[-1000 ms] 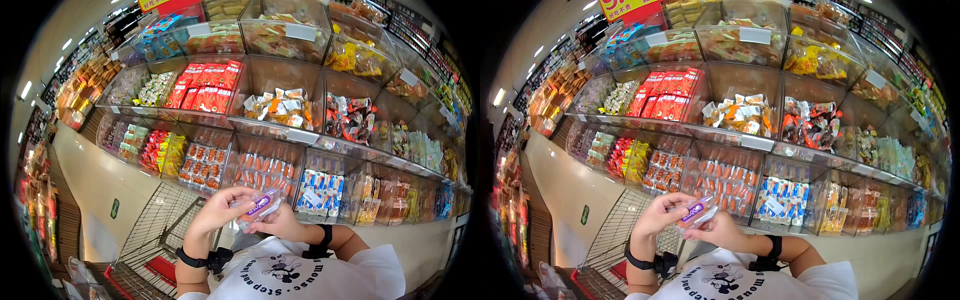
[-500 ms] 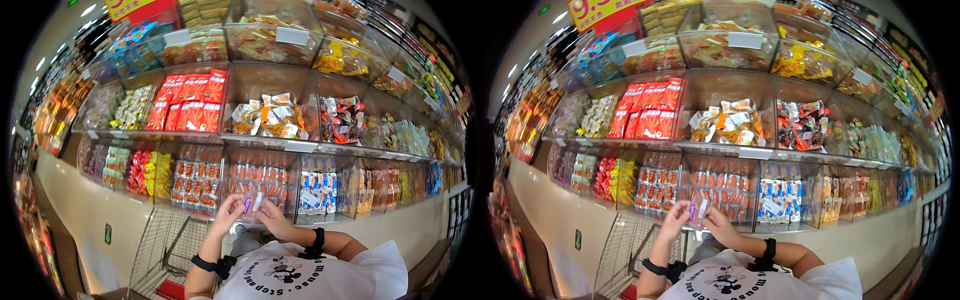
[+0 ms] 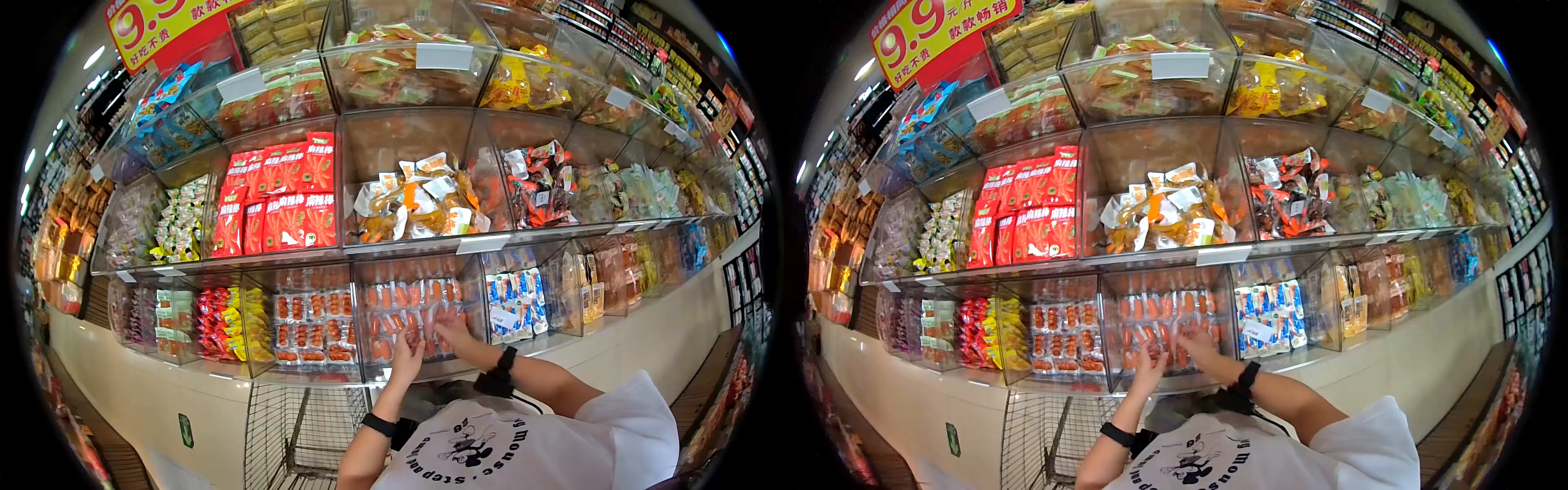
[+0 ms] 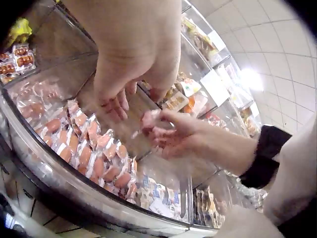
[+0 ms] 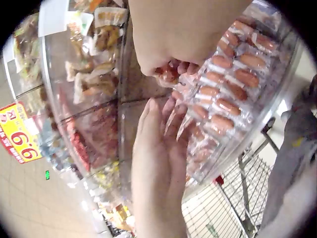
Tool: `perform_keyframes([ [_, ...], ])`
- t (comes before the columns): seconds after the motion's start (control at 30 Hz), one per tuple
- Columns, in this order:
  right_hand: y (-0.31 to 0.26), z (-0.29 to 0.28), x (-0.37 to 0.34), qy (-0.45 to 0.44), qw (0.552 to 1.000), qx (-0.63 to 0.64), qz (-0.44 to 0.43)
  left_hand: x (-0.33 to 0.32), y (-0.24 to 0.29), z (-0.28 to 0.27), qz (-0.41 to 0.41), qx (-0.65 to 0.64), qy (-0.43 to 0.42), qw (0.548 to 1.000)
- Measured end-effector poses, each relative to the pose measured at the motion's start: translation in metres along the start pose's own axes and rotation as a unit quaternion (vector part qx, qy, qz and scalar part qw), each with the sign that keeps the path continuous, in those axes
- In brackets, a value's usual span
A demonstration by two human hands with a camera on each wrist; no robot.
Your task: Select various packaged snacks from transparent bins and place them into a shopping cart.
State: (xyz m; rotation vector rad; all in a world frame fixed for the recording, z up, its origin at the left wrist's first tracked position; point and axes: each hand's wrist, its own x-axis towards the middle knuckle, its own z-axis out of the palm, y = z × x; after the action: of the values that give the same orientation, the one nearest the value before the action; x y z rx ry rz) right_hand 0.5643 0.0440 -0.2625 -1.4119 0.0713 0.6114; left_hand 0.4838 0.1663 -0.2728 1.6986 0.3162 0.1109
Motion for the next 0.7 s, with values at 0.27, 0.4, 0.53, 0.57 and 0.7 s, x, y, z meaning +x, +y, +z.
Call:
perform_keyframes([
  [0.27, 0.028, -0.051, 0.093, 0.248, 0.835, -0.489, -0.031, -0.103, -0.018, -0.074, -0.088, -0.028, 0.074, 0.993],
  [0.4, 0.091, -0.076, 0.144, 0.302, 0.791, -0.526, -0.073, -0.209, 0.010, -0.100, -0.256, -0.093, 0.238, 0.932],
  [0.53, 0.056, -0.063, 0.135, 0.228, 0.847, -0.479, -0.014, -0.320, -0.005, -0.096, -0.267, -0.041, 0.342, 0.900],
  [0.57, 0.056, -0.063, 0.136, 0.225, 0.852, -0.472, -0.020, -0.338, 0.028, -0.088, -0.278, -0.002, 0.358, 0.891],
  [0.7, 0.026, -0.047, 0.107, 0.208, 0.840, -0.500, -0.026, -0.413, 0.075, -0.071, -0.337, 0.113, 0.388, 0.850],
])
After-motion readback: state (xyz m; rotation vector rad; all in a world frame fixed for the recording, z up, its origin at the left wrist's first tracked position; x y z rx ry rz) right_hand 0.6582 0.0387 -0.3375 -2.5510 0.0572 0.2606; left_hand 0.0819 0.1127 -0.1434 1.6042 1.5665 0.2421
